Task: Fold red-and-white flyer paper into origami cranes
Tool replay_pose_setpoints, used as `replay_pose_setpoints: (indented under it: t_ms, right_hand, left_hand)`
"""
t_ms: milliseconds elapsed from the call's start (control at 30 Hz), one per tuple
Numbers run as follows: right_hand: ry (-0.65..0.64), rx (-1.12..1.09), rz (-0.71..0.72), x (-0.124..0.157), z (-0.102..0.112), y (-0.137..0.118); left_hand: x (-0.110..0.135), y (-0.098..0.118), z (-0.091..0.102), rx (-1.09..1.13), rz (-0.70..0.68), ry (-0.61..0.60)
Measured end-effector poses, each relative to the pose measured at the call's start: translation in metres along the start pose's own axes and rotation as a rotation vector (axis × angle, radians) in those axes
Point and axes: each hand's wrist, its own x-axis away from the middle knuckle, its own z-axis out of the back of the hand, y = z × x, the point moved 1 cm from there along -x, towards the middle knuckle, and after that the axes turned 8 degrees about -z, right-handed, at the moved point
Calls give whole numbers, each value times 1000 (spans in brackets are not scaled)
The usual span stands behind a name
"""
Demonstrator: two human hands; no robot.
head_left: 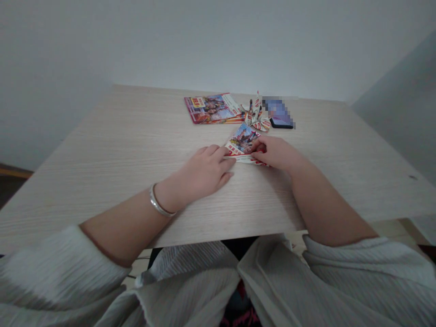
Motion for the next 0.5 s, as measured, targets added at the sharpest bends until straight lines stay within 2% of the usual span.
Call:
replay_pose_setpoints:
  t_ms: [133, 267, 500]
  right_hand:
    - [118, -119, 39, -5, -13, -4]
    - [195, -105, 53, -10, -24, -7]
    - [144, -64, 52, -10, -21, -6]
  left_hand:
    - [-1, -5, 2, -2, 25, -60]
    - [-1, -8, 8, 10, 84, -92]
    - [-2, -5, 10, 25, 99, -144]
